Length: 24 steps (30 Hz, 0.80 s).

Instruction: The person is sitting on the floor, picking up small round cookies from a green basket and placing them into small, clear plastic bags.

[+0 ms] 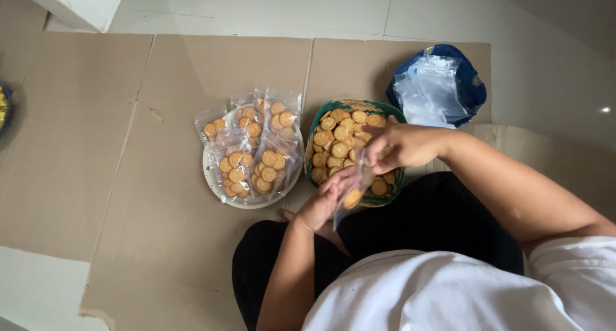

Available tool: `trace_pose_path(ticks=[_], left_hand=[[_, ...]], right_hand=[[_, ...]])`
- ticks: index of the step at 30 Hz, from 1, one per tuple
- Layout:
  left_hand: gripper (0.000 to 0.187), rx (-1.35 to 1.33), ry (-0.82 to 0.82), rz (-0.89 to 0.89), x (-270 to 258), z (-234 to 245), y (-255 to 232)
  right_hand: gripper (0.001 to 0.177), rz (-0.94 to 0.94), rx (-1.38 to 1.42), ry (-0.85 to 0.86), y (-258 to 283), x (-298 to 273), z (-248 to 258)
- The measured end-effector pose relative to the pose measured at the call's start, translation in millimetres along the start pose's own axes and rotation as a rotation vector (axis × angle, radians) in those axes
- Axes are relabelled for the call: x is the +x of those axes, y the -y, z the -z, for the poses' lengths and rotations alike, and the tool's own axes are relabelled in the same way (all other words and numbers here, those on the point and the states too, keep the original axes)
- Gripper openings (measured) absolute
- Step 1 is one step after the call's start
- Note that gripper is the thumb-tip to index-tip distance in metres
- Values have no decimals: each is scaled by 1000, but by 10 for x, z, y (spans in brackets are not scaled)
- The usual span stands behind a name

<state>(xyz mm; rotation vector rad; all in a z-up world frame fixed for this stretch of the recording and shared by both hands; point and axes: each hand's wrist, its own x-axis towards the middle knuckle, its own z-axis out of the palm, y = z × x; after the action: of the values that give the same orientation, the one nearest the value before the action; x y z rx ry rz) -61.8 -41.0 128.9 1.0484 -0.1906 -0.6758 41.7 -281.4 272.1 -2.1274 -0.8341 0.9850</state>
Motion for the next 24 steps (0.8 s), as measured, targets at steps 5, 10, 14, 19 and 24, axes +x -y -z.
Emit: trace_pose_path(ticks=[5,10,14,19,24], left_hand=[[87,-7,-54,-88,-28,-15,5],[83,88,-44,-159,79,146,10],[76,45,-58,-220,191,343,258],[81,-84,-32,-188,254,706,464],[82,-232,-85,-143,238,852,365]], right_hand=[[13,37,-108,-9,404,49,41],[14,68,-159,-76,180,266,-137],[17,7,-177,-176,-64,450,-288],[33,141,-55,-540,-428,689,-367],[23,-216,-267,-743,-1261,859,-551]])
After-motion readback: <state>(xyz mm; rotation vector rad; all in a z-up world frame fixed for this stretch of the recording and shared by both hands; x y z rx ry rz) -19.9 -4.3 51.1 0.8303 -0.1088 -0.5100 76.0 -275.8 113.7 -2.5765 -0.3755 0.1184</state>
